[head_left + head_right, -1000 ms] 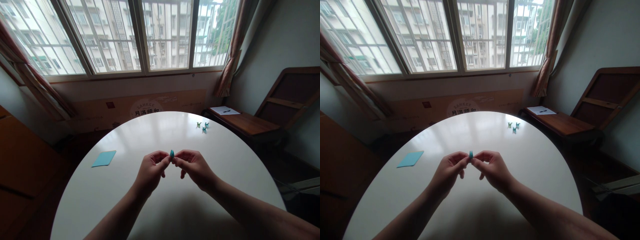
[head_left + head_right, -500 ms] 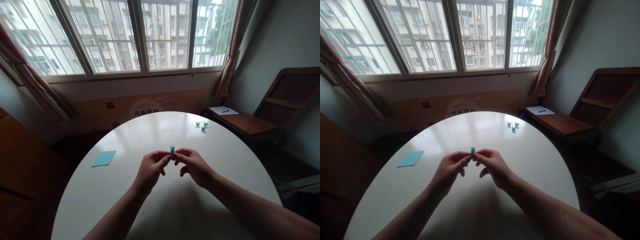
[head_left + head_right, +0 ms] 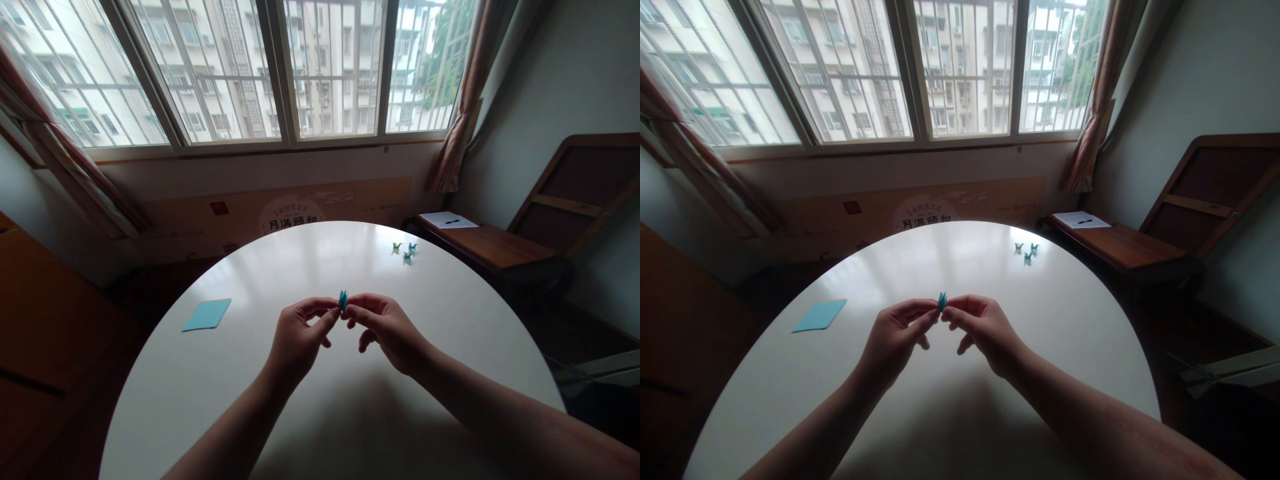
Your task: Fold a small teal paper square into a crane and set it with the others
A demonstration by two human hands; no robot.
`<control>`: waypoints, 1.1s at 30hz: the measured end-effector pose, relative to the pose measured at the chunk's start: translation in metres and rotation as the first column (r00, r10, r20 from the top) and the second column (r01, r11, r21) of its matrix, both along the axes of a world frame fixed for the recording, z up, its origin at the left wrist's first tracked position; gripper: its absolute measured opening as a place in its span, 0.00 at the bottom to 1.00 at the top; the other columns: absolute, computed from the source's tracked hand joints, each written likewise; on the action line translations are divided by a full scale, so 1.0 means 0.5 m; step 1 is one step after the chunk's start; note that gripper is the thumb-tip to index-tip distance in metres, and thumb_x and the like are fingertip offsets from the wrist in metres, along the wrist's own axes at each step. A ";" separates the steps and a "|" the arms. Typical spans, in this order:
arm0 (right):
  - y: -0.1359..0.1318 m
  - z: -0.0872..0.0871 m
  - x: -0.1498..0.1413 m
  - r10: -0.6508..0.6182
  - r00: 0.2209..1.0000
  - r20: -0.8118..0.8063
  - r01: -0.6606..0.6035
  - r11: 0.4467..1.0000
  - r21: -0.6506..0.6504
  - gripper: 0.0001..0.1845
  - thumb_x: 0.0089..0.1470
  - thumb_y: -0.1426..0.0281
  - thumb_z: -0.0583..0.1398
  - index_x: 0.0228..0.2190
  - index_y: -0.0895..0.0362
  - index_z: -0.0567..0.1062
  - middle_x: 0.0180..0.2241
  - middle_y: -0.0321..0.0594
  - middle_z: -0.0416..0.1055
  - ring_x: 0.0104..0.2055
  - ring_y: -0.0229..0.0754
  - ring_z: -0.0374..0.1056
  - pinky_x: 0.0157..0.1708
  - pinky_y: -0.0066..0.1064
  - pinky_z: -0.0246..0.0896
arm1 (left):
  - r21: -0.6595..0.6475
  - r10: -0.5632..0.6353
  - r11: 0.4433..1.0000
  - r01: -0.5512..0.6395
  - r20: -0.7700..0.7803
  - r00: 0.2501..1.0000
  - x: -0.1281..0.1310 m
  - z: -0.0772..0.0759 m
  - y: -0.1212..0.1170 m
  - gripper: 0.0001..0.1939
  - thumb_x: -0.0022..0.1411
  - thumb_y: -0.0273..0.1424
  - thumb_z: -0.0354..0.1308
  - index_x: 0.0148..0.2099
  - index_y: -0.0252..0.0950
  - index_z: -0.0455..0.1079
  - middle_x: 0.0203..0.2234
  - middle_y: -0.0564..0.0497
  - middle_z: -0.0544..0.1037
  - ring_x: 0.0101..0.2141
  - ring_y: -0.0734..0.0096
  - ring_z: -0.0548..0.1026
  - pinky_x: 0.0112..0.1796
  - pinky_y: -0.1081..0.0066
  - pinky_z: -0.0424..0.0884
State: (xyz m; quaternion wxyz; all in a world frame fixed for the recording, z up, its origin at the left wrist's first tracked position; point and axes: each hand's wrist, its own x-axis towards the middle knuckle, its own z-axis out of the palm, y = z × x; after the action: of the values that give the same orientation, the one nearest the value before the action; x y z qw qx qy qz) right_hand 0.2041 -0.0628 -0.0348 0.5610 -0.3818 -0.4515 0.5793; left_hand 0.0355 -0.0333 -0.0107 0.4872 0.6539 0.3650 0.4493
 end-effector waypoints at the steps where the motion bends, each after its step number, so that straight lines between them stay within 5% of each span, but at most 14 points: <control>1: 0.000 0.000 -0.001 -0.006 1.000 0.005 0.005 1.000 0.016 0.18 0.47 0.60 0.71 0.38 0.57 0.82 0.33 0.44 0.76 0.35 0.42 0.69 0.18 0.23 0.65 | 0.031 0.019 0.999 -0.018 -0.013 1.000 -0.001 -0.001 -0.001 0.10 0.57 0.34 0.66 0.40 0.33 0.81 0.29 0.46 0.82 0.28 0.65 0.77 0.19 0.75 0.73; 6: -0.002 -0.002 -0.007 -0.052 0.998 0.023 0.049 0.990 0.136 0.15 0.45 0.64 0.73 0.35 0.57 0.82 0.32 0.42 0.78 0.34 0.44 0.73 0.19 0.24 0.67 | 0.365 0.120 0.928 -0.078 -0.095 0.988 -0.005 0.001 -0.012 0.04 0.59 0.28 0.64 0.37 0.37 0.81 0.34 0.46 0.83 0.29 0.65 0.79 0.21 0.73 0.74; 11: -0.009 -0.002 -0.013 -0.093 0.995 0.019 0.086 0.966 0.244 0.12 0.46 0.65 0.72 0.34 0.55 0.82 0.33 0.42 0.78 0.35 0.45 0.73 0.19 0.25 0.69 | 0.704 0.234 0.706 -0.071 -0.138 0.963 -0.013 0.016 -0.021 0.07 0.62 0.26 0.63 0.38 0.42 0.81 0.35 0.48 0.84 0.34 0.64 0.81 0.31 0.70 0.78; 15: -0.019 0.003 -0.016 -0.109 0.994 0.015 0.101 0.958 0.267 0.12 0.47 0.65 0.72 0.35 0.55 0.82 0.33 0.42 0.78 0.35 0.45 0.73 0.20 0.26 0.69 | 0.856 0.246 0.517 -0.001 -0.148 0.958 -0.023 0.025 -0.021 0.11 0.61 0.22 0.63 0.43 0.43 0.80 0.37 0.48 0.84 0.35 0.64 0.80 0.37 0.66 0.77; 19: -0.027 0.009 -0.019 -0.107 0.994 0.006 0.102 0.958 0.269 0.12 0.48 0.66 0.72 0.35 0.55 0.81 0.34 0.42 0.78 0.35 0.44 0.73 0.20 0.25 0.69 | 0.905 0.260 0.426 0.025 -0.149 0.954 -0.026 0.028 -0.024 0.15 0.58 0.18 0.65 0.43 0.42 0.77 0.37 0.49 0.84 0.35 0.66 0.78 0.37 0.68 0.76; 22: -0.028 0.009 -0.020 -0.109 0.994 0.002 0.105 0.960 0.261 0.12 0.48 0.66 0.72 0.35 0.56 0.80 0.33 0.42 0.78 0.35 0.44 0.73 0.21 0.25 0.69 | 0.871 0.240 0.492 0.000 -0.135 0.961 -0.021 0.025 -0.029 0.13 0.58 0.17 0.64 0.40 0.41 0.75 0.34 0.51 0.84 0.32 0.68 0.77 0.33 0.70 0.75; 28: -0.020 0.002 -0.018 -0.108 0.994 -0.026 0.111 0.968 0.224 0.17 0.44 0.63 0.74 0.33 0.56 0.75 0.30 0.38 0.75 0.32 0.42 0.72 0.19 0.25 0.68 | 0.510 0.205 0.846 -0.160 -0.034 0.978 -0.002 0.015 -0.036 0.08 0.61 0.26 0.63 0.32 0.38 0.66 0.29 0.52 0.81 0.26 0.73 0.75 0.24 0.75 0.71; 33: -0.018 0.004 -0.017 -0.132 0.991 0.000 0.128 0.961 0.245 0.16 0.45 0.61 0.73 0.32 0.56 0.77 0.30 0.40 0.75 0.33 0.43 0.72 0.19 0.25 0.68 | 0.341 0.156 0.927 -0.156 0.028 0.987 0.006 0.005 -0.033 0.09 0.61 0.30 0.63 0.32 0.38 0.65 0.31 0.50 0.80 0.29 0.70 0.77 0.24 0.75 0.70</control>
State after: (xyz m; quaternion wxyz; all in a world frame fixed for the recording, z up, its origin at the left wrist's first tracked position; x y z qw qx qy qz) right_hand 0.1956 -0.0717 -0.0326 0.6368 -0.3432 -0.4982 0.4780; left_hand 0.0383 -0.0499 -0.0082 0.3293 0.6972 0.3320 0.5434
